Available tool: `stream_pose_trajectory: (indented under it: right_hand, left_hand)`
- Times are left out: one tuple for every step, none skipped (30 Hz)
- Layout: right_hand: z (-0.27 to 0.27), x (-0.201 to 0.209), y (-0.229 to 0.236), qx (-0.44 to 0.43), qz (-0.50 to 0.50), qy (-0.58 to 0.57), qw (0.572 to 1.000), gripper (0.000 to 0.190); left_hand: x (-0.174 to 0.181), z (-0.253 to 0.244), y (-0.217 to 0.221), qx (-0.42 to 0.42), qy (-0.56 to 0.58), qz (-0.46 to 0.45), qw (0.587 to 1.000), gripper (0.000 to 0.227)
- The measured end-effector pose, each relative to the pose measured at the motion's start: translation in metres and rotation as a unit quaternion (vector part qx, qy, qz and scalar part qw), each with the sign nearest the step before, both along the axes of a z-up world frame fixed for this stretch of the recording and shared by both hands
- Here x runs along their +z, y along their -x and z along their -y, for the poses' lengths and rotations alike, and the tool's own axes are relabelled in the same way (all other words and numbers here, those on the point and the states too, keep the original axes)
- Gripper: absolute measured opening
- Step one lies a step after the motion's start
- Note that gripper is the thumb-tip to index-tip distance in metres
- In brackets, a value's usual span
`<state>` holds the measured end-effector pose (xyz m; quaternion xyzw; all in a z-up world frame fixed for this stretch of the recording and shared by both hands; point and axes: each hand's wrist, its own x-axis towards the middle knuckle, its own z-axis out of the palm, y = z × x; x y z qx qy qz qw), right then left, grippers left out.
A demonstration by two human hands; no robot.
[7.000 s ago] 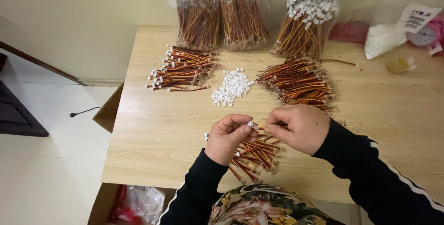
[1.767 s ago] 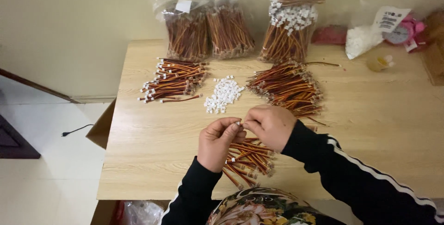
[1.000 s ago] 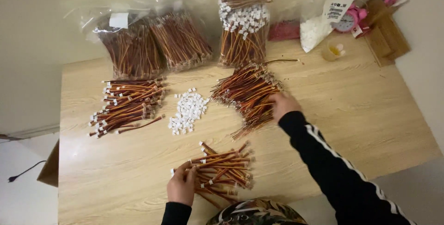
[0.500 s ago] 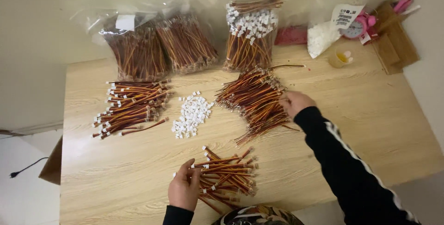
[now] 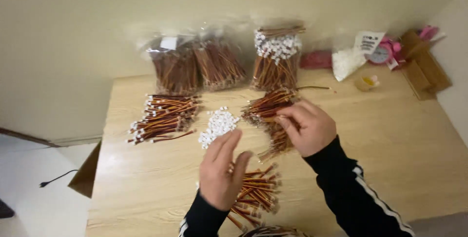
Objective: Assembling small plastic connectors onto the ends of thin brown wires
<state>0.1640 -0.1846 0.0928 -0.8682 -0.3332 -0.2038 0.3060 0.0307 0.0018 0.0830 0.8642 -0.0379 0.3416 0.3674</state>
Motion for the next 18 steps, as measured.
stream_pose_trajectory:
  right_hand:
    - [-0.007,0.005,0.01,-0.011,0.011,0.004,1.0,0.01]
    - [-0.007,-0.008,-0.003,-0.007,0.014,0.001,1.0,0.01]
    - [-0.005,-0.021,-0.017,-0.065,-0.073,0.062,0.993,0.016]
    - [-0.002,-0.033,-0.031,-0.122,-0.159,0.122,0.972,0.023]
    - [0.012,-0.058,-0.041,-0.124,-0.159,0.119,0.972,0.023]
    - [0.027,-0.083,-0.052,-0.157,-0.141,0.125,0.97,0.024]
    - [0.041,-0.106,-0.07,-0.19,-0.117,0.129,0.966,0.025]
    - [0.042,-0.091,-0.07,-0.193,-0.111,0.126,0.967,0.025]
    - [0.046,-0.081,-0.058,-0.163,-0.038,0.045,0.985,0.015]
    - [0.05,-0.072,-0.045,-0.132,0.035,-0.036,0.99,0.014]
    - [0.042,-0.049,-0.028,-0.131,0.035,-0.037,0.99,0.014]
    - [0.034,-0.025,-0.011,-0.093,-0.063,-0.099,0.989,0.011]
    - [0.026,-0.001,0.005,-0.052,-0.16,-0.158,0.973,0.014]
    - [0.019,0.008,0.015,-0.05,-0.161,-0.158,0.973,0.014]
    - [0.012,0.015,0.025,-0.016,-0.199,-0.158,0.967,0.014]
    - [0.004,0.023,0.035,0.018,-0.238,-0.158,0.958,0.015]
    - [-0.001,0.023,0.041,0.023,-0.241,-0.157,0.957,0.015]
    - [-0.007,0.023,0.047,0.073,-0.202,-0.161,0.963,0.012]
  left_hand:
    - [0.01,0.003,-0.006,-0.037,-0.003,0.015,0.999,0.044]
    - [0.008,0.003,-0.005,-0.034,-0.005,0.019,0.999,0.044]
    - [0.006,0.004,-0.006,-0.036,-0.01,0.0,0.999,0.042]
    - [0.004,0.005,-0.008,-0.039,-0.014,-0.018,0.999,0.041]
    - [0.001,0.007,-0.001,-0.042,-0.016,-0.017,0.999,0.041]
    - [-0.001,0.008,0.006,-0.041,-0.007,-0.037,0.998,0.04]
    - [-0.004,0.009,0.006,-0.041,0.003,-0.051,0.998,0.04]
    - [-0.006,0.005,0.001,-0.043,0.001,-0.044,0.998,0.04]
    - [-0.01,0.005,0.005,-0.036,0.012,-0.037,0.999,0.038]
    - [-0.016,0.004,0.01,-0.029,0.024,-0.031,0.999,0.037]
    - [-0.012,0.008,0.01,-0.028,0.024,-0.031,0.999,0.037]
    - [-0.007,0.011,0.01,-0.027,0.026,-0.024,0.999,0.038]
    - [-0.002,0.014,0.01,-0.024,0.029,-0.017,0.999,0.039]
    - [0.004,0.016,0.007,-0.021,0.029,-0.018,0.999,0.039]
    - [0.009,0.018,0.005,-0.027,0.021,-0.007,0.999,0.04]
    - [0.014,0.019,0.003,-0.033,0.012,0.004,0.999,0.042]
    - [0.015,0.02,0.003,-0.027,0.012,0.001,1.0,0.042]
    - [0.015,0.02,0.002,-0.047,0.02,-0.01,0.999,0.044]
